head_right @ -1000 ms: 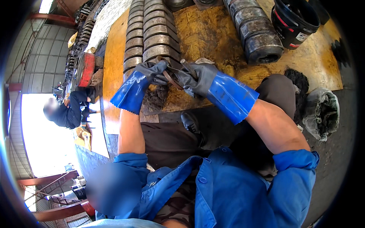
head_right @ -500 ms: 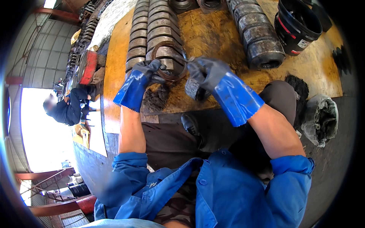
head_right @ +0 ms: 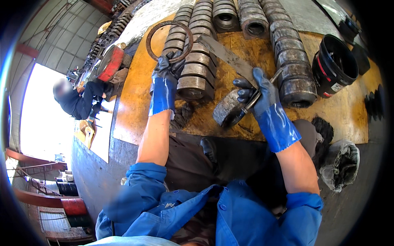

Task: The person applies grease to large metal rings and cylinders using a putty knife and hands, then taps the rings onto the cylinders with a hammer.

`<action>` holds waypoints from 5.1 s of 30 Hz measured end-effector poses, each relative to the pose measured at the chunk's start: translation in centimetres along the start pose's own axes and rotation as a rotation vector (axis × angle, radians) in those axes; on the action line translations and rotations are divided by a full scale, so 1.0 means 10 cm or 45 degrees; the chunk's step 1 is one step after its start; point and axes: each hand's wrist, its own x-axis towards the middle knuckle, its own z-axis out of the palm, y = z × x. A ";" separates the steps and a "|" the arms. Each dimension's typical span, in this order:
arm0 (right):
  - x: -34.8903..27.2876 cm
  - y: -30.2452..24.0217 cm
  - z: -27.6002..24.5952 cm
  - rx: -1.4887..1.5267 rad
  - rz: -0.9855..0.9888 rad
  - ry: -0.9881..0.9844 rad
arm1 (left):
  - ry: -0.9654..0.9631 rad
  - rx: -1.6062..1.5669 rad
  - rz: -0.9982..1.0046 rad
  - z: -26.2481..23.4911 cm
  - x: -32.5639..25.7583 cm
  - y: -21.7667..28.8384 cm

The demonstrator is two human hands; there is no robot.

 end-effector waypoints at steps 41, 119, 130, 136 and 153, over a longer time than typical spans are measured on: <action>0.18 0.11 -0.09 0.321 0.069 -0.121 | -0.182 0.234 0.350 0.16 -0.18 -0.08; 0.07 -0.13 -0.25 -0.261 -0.036 -0.046 | -0.532 1.056 -0.111 0.01 -0.44 0.15; -0.06 -0.12 -0.09 -0.531 -0.060 -0.074 | -0.471 1.257 -0.153 -0.07 -0.36 0.11; -0.04 -0.19 -0.21 -0.622 -0.169 0.124 | -0.369 1.259 -0.204 0.02 -0.37 0.14; -0.21 -0.10 0.10 -0.931 -0.110 -0.040 | -0.348 1.665 -0.003 -0.21 -0.24 -0.10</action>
